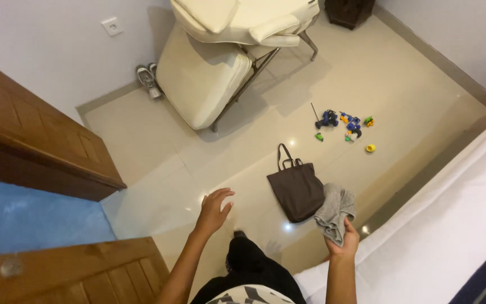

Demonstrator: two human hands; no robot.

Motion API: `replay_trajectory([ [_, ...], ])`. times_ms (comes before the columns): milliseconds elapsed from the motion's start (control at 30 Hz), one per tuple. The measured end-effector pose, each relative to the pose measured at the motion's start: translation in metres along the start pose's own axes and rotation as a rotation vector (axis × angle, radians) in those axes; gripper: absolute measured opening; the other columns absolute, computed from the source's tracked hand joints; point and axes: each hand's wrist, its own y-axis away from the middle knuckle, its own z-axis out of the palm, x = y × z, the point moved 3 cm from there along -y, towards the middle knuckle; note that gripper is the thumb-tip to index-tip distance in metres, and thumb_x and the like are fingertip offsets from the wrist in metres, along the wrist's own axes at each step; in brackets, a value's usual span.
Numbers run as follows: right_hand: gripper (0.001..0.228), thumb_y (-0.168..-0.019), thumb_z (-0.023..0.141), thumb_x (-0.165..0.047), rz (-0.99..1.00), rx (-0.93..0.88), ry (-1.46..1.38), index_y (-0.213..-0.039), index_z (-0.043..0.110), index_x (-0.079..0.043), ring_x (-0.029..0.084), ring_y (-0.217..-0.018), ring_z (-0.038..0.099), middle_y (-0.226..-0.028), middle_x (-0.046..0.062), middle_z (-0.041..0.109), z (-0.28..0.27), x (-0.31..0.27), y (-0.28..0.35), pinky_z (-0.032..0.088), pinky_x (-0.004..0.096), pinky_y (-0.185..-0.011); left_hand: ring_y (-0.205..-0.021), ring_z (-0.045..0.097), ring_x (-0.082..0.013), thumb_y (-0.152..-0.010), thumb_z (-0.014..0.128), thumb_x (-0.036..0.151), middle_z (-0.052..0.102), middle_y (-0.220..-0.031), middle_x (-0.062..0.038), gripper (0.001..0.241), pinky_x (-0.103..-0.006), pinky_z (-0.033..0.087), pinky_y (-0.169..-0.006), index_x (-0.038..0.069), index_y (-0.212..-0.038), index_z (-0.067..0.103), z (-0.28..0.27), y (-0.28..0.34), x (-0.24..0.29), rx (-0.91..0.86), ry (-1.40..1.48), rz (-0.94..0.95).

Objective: The person wipes a bedside table with a cloth, moving a power strip and a hair straightener box aside. They then wipe a massage chair and a small wooden table with a fan on it.

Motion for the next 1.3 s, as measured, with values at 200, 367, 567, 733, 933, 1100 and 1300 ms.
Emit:
replay_trajectory([
  [200, 0.037, -0.099, 0.050, -0.017, 0.085, 0.017, 0.061, -0.130, 0.062, -0.001, 0.026, -0.116, 0.067, -0.128, 0.012, 0.070, 0.034, 0.062, -0.149, 0.048, 0.044, -0.105, -0.124, 0.060, -0.0249, -0.089, 0.066, 0.018, 0.065, -0.136, -0.005, 0.034, -0.0414, 0.036, -0.108, 0.010, -0.122, 0.069, -0.020, -0.136, -0.014, 0.002, 0.187, 0.020],
  [367, 0.044, -0.093, 0.062, -0.032, 0.229, 0.099, 0.363, -0.127, 0.067, -0.005, 0.038, -0.127, 0.060, -0.130, 0.019, 0.067, 0.165, 0.117, -0.293, 0.034, 0.060, -0.118, -0.126, 0.061, -0.0320, -0.094, 0.067, 0.022, 0.066, -0.133, -0.004, 0.032, -0.0642, 0.040, -0.104, 0.026, -0.126, 0.069, -0.050, -0.213, -0.054, -0.028, 0.102, -0.137],
  [567, 0.044, -0.091, 0.067, -0.027, 0.239, -0.164, 0.493, -0.132, 0.068, -0.009, 0.034, -0.122, 0.066, -0.130, 0.016, 0.069, 0.428, 0.193, -0.376, 0.046, 0.055, -0.109, -0.131, 0.056, -0.0423, -0.097, 0.061, 0.009, 0.063, -0.136, -0.020, 0.037, -0.0601, 0.039, -0.112, 0.008, -0.134, 0.064, -0.130, -0.320, -0.050, 0.139, 0.305, -0.300],
  [733, 0.057, -0.097, 0.059, -0.010, -0.041, -0.334, 0.633, -0.151, 0.043, -0.014, 0.034, -0.132, 0.056, -0.145, 0.018, 0.056, 0.579, 0.254, -0.374, 0.046, 0.052, -0.110, -0.132, 0.055, -0.0422, -0.093, 0.065, 0.009, 0.063, -0.136, -0.021, 0.043, -0.0566, 0.039, -0.113, 0.008, -0.136, 0.062, -0.114, -0.417, -0.092, 0.208, 0.359, -0.331],
  [933, 0.070, -0.106, 0.050, -0.008, -0.515, -0.493, 0.962, -0.165, 0.017, -0.025, 0.040, -0.153, 0.024, -0.166, 0.024, 0.025, 0.692, 0.280, -0.449, 0.027, 0.055, -0.122, -0.137, 0.047, -0.0445, -0.091, 0.060, 0.001, 0.053, -0.142, -0.025, 0.052, -0.0561, 0.035, -0.116, 0.002, -0.142, 0.051, -0.123, -0.602, -0.099, 0.271, 0.225, -0.109],
  [1100, 0.063, -0.109, 0.049, -0.023, -0.806, -0.661, 1.360, -0.164, 0.022, -0.013, 0.038, -0.157, 0.012, -0.169, 0.018, 0.021, 0.731, 0.317, -0.555, 0.010, 0.052, -0.127, -0.142, 0.038, -0.0478, -0.090, 0.057, -0.009, 0.043, -0.151, -0.030, 0.056, -0.0596, 0.032, -0.118, -0.003, -0.144, 0.045, -0.146, -0.743, -0.093, 0.334, 0.058, -0.090],
  [1300, 0.061, -0.103, 0.053, -0.031, -0.780, -1.033, 2.244, -0.161, 0.034, -0.027, 0.036, -0.150, 0.031, -0.164, 0.009, 0.037, 0.695, 0.412, -0.662, 0.033, 0.056, -0.117, -0.157, 0.006, -0.0398, -0.097, 0.060, 0.017, 0.012, -0.170, -0.018, 0.074, -0.0681, 0.018, -0.119, 0.005, -0.160, 0.024, -0.098, -0.813, -0.136, -0.051, -0.254, -0.397],
])
